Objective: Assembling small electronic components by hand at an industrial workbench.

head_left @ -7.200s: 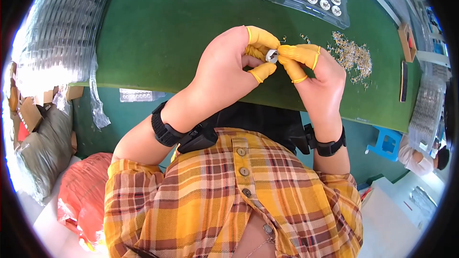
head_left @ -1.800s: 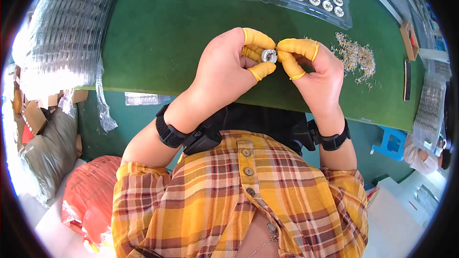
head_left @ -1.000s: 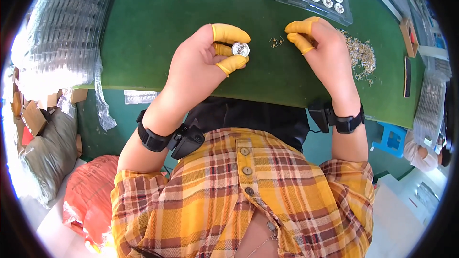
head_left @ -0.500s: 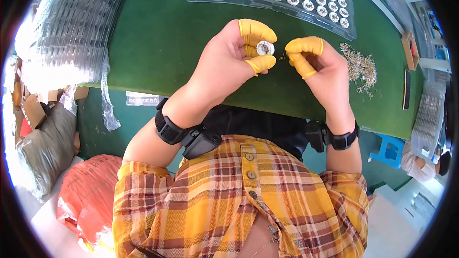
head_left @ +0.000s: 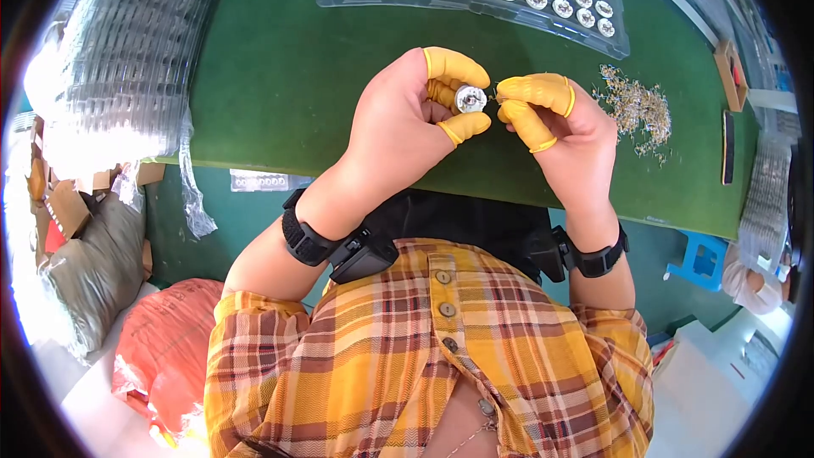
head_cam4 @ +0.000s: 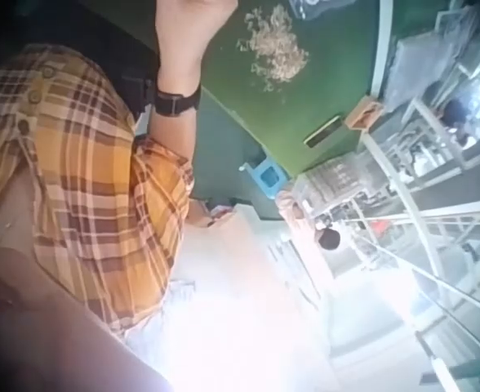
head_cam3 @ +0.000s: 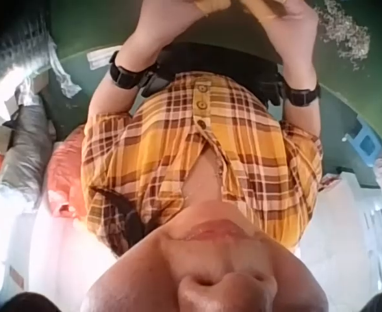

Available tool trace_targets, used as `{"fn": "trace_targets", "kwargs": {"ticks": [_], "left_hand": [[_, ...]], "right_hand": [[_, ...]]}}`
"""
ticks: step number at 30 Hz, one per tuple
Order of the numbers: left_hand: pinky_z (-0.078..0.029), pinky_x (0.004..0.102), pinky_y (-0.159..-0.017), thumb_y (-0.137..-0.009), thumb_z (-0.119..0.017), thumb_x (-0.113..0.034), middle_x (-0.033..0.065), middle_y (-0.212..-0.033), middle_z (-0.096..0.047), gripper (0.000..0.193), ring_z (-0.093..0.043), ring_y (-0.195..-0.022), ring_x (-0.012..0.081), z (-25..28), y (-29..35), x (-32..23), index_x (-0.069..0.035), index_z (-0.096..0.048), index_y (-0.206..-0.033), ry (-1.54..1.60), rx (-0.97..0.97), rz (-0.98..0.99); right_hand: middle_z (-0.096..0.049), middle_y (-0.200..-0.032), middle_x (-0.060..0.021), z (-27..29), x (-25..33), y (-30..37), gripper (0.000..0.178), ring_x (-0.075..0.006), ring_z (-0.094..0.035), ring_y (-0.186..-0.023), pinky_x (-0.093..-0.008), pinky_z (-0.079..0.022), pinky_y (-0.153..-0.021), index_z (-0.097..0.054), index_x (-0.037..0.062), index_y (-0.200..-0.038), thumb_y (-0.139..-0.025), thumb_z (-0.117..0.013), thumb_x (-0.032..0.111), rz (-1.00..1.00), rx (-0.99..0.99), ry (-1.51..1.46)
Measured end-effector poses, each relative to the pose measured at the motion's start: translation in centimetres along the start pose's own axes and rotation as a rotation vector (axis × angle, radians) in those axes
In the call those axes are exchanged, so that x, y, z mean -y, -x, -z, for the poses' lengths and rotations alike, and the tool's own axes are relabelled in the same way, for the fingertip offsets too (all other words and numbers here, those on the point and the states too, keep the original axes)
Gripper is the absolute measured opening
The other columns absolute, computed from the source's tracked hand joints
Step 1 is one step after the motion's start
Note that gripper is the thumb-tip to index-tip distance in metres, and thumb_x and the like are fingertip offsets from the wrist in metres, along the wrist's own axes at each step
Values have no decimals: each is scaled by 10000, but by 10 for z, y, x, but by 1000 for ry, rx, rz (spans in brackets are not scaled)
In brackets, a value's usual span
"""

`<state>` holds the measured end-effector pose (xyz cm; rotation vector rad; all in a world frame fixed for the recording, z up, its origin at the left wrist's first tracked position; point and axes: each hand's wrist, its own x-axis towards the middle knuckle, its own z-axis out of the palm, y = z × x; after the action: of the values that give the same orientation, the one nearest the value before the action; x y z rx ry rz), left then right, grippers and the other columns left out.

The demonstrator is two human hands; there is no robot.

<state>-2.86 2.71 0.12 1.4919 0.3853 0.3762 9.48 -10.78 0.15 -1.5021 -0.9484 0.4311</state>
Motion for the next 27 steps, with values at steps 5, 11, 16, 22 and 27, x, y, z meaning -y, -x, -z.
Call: {"fn": "trace_targets", "kwargs": {"ticks": [5, 11, 16, 22, 27], "left_hand": [[-534, 238, -795, -769, -689, 107, 56, -1020, -594, 361, -603, -918, 107, -2, 0, 2, 2, -519, -1070, -26, -3, -12], [-544, 237, -767, -757, -700, 110, 62, -1000, -590, 361, -604, -885, 108, -2, -1, 4, 12, -519, -1053, -42, 8, 7], [-552, 239, -765, -750, -711, 107, 63, -991, -584, 367, -604, -874, 112, -2, 1, 6, 17, -519, -1049, -105, -19, -36], [-552, 250, -784, -755, -702, 113, 70, -1006, -578, 373, -604, -904, 127, -4, 5, 6, 18, -517, -1065, -52, -7, -55], [-546, 261, -802, -757, -683, 134, 73, -1019, -572, 394, -604, -925, 139, -5, 3, 5, 16, -515, -1093, -27, -8, -35]], "right_hand": [[-681, -929, -68, -7, -1, 3, 202, -129, -651, -805, -237, -544, -669, -704, 41, -958, -771, -713, -35, 35, -52, 54], [-688, -892, -71, -9, 1, 3, 190, -139, -664, -756, -241, -547, -646, -703, 39, -939, -762, -723, -27, 58, -73, 144], [-681, -855, -82, -10, 9, 1, 174, -199, -660, -701, -272, -522, -593, -687, 46, -883, -728, -739, -12, 247, -46, 419], [-663, -808, -83, -10, 11, 1, 184, -238, -637, -680, -303, -501, -568, -682, 53, -859, -695, -752, 7, 420, -34, 555], [-662, -809, -81, -5, 9, -4, 186, -240, -640, -689, -304, -510, -583, -685, 54, -860, -695, -749, -1, 383, -6, 517]]}}
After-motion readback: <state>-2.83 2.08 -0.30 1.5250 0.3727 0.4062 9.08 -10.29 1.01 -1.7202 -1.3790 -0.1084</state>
